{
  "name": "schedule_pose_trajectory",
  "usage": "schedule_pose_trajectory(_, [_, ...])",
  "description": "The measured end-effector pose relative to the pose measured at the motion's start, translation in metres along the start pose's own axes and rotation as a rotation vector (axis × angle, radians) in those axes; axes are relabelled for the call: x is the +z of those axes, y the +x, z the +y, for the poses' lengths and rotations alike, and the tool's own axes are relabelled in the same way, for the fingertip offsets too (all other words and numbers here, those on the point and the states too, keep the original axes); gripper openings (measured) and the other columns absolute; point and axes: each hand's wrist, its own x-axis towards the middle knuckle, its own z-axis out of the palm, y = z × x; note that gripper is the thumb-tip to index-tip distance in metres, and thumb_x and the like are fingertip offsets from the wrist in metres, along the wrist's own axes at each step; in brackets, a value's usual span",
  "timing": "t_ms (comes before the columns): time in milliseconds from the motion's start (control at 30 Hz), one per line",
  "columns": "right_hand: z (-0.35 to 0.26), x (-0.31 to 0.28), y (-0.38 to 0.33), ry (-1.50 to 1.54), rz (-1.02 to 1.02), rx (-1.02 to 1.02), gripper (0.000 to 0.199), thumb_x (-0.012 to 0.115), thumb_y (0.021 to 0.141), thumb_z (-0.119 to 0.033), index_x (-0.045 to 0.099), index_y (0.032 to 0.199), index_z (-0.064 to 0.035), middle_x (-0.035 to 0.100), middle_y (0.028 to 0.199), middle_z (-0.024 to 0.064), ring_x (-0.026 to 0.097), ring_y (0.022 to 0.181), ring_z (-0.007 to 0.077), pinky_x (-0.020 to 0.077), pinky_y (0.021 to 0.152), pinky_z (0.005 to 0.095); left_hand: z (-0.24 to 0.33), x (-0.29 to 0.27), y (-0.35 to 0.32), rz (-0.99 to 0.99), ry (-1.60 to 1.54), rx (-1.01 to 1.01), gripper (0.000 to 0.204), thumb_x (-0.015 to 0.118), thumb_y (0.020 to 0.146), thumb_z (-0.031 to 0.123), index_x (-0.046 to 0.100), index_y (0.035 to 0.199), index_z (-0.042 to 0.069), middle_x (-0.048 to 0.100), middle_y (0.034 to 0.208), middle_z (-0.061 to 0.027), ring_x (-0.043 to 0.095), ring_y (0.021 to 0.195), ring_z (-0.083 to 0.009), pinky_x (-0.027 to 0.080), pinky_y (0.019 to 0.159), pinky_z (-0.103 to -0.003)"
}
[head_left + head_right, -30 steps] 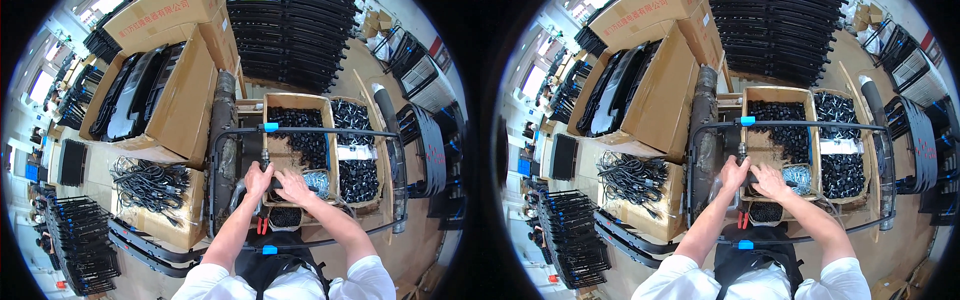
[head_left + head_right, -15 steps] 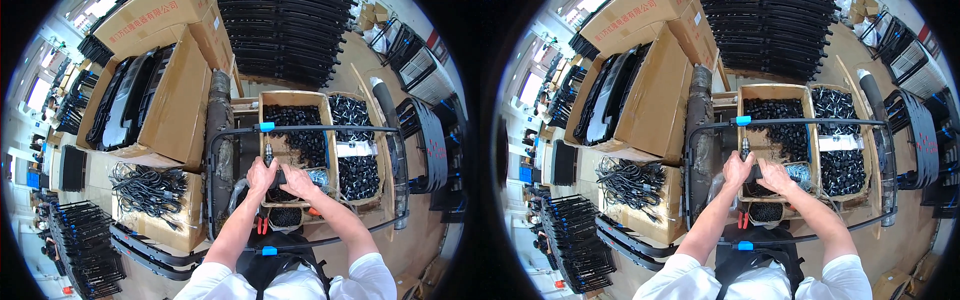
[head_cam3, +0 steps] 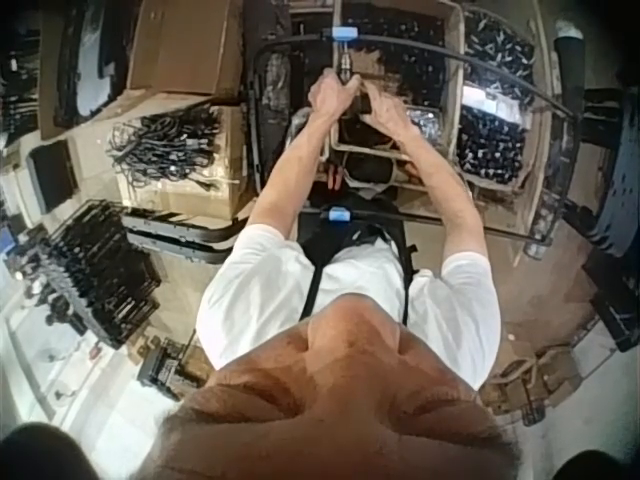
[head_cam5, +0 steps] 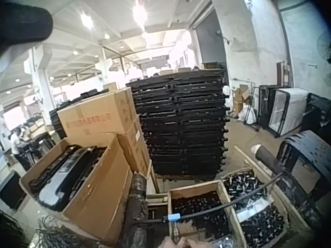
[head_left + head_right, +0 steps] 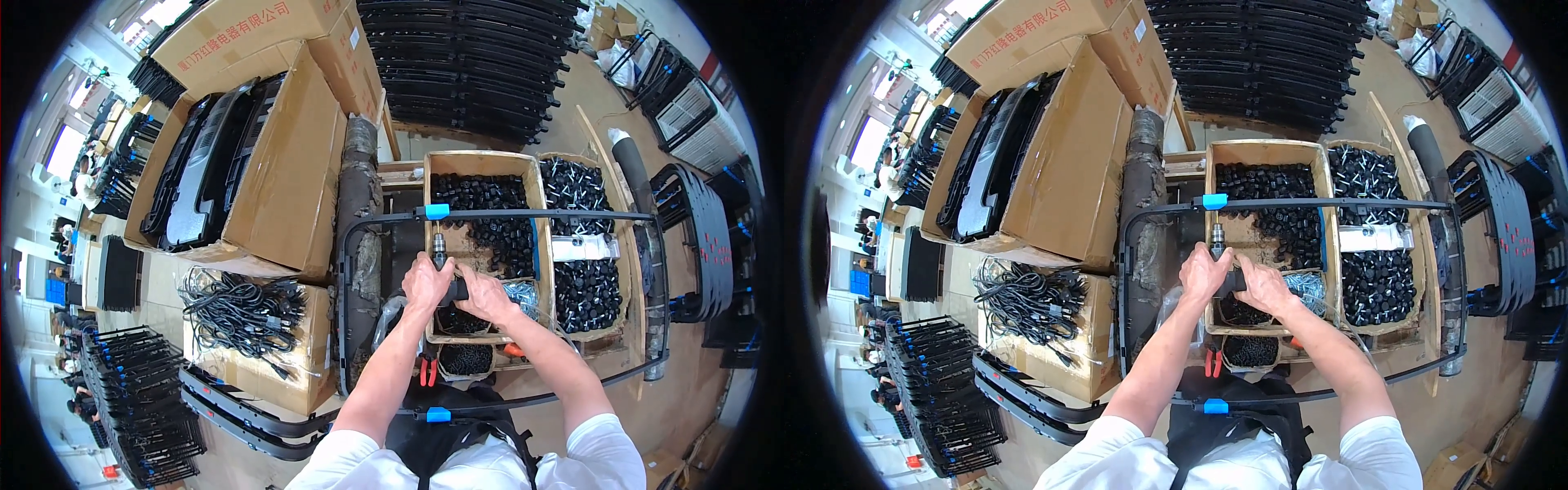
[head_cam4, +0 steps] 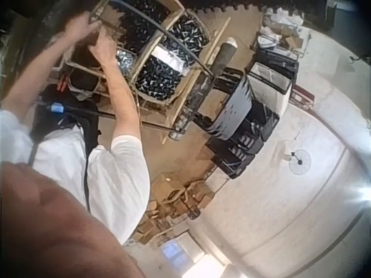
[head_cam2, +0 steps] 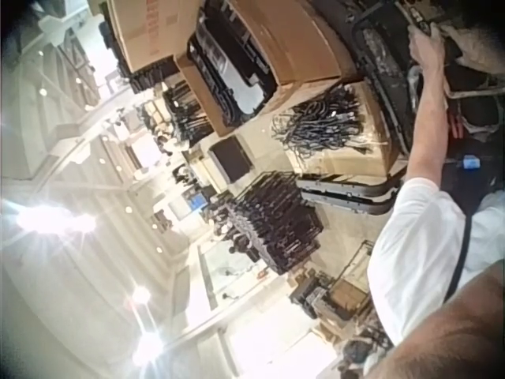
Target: Assemble plastic and metal components using screws and an electric screwdriver.
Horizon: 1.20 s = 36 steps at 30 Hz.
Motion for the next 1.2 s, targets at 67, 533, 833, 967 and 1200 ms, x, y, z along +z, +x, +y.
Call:
schedule_pose_trajectory(67, [0.0, -0.002, 0.002, 0.013, 0.002, -0.006, 0.088, 0.088, 0.075, -0.023, 0.043, 0.147, -0.0006, 0.072, 0.115, 0.0284, 0.071, 0.108, 0.0458, 0.0577, 0.095, 0.0513, 0.001, 0.0, 0.002, -0.002, 0.002, -0.001, 0.063, 0.073, 0.09, 0.056, 0.064, 0.106, -0.004, 0.075, 0.105, -0.0312, 0.073, 0.102, -0.0483, 0.057, 0.09, -0.055])
schedule_pose_trajectory(533, [-0.014, 0.001, -0.001, -0.023, 0.037, -0.077, 0.055, 0.083, 0.079, -0.016, 0.057, 0.126, -0.0036, 0.055, 0.138, 0.0181, 0.059, 0.128, 0.0413, 0.0539, 0.101, 0.0506, -0.003, 0.001, 0.004, -0.005, 0.006, 0.02, 0.062, 0.073, 0.09, 0.054, 0.065, 0.11, -0.004, 0.075, 0.106, -0.0298, 0.075, 0.099, -0.0478, 0.059, 0.089, -0.056])
schedule_pose_trajectory(833, [-0.017, 0.004, -0.009, -0.036, -0.015, -0.041, 0.058, 0.083, 0.081, -0.019, 0.057, 0.13, -0.0034, 0.055, 0.14, 0.0184, 0.06, 0.126, 0.042, 0.0527, 0.104, 0.0508, -0.008, -0.004, -0.006, -0.037, -0.021, 0.028, 0.062, 0.074, 0.089, 0.053, 0.066, 0.11, -0.005, 0.075, 0.107, -0.03, 0.075, 0.1, -0.0475, 0.059, 0.089, -0.055])
schedule_pose_trajectory(967, [-0.018, 0.005, -0.014, -0.055, -0.005, -0.047, 0.059, 0.082, 0.081, -0.02, 0.057, 0.133, -0.004, 0.055, 0.141, 0.0189, 0.06, 0.127, 0.0421, 0.0522, 0.104, 0.0515, -0.01, -0.004, -0.009, -0.044, -0.024, 0.02, 0.064, 0.075, 0.088, 0.054, 0.067, 0.111, -0.005, 0.076, 0.108, -0.0294, 0.074, 0.102, -0.0466, 0.058, 0.091, -0.054])
schedule_pose_trajectory(1200, [-0.028, 0.002, -0.026, -0.053, -0.031, -0.033, 0.061, 0.08, 0.082, -0.02, 0.057, 0.136, -0.005, 0.054, 0.142, 0.0204, 0.059, 0.129, 0.0433, 0.051, 0.106, 0.0522, -0.012, -0.01, -0.023, -0.06, -0.034, 0.012, 0.066, 0.075, 0.088, 0.056, 0.067, 0.112, -0.005, 0.076, 0.109, -0.0292, 0.074, 0.105, -0.046, 0.058, 0.093, -0.053])
